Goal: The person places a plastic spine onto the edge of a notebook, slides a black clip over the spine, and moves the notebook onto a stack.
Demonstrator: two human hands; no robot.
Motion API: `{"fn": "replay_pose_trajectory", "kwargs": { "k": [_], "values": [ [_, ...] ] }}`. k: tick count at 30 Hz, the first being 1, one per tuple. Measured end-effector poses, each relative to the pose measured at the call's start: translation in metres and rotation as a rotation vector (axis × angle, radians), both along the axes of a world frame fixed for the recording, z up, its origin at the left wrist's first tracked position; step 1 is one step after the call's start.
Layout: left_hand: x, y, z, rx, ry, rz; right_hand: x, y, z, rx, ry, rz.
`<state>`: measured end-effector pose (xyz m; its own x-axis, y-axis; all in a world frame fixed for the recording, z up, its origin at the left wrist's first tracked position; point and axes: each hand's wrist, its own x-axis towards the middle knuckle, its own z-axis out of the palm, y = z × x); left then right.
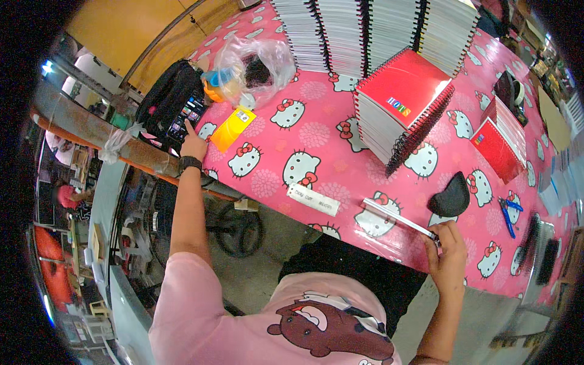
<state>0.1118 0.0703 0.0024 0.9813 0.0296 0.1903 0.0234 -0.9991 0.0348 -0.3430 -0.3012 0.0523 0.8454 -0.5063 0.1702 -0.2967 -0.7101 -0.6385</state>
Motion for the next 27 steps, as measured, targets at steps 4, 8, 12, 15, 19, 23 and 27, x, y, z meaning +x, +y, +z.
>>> {"fn": "replay_pose_trajectory", "kwargs": {
  "k": [4,8,12,15,19,23,27],
  "values": [
    [0.013,-0.004,0.010,0.038,0.131,0.026,0.000,-0.001,0.002,0.010,-0.003,0.019],
    [0.034,-0.007,0.015,0.053,0.173,0.097,-0.001,-0.002,0.003,0.016,0.012,0.007],
    [0.045,-0.002,0.016,0.155,0.136,0.105,0.000,-0.001,0.004,0.008,0.003,0.021],
    [0.044,0.010,0.022,0.159,0.157,0.118,0.001,0.001,0.004,0.005,0.004,0.042],
    [-0.010,-0.040,0.039,-0.090,-0.147,-0.022,-0.004,0.002,0.002,0.011,0.001,-0.003],
    [-0.130,-0.095,0.053,-0.582,-0.785,-0.687,-0.010,-0.004,-0.002,-0.096,-0.014,0.011],
    [-0.256,-0.156,0.065,-0.680,-0.550,-1.226,-0.005,-0.005,0.003,-0.145,-0.049,0.084]
  ]
}}
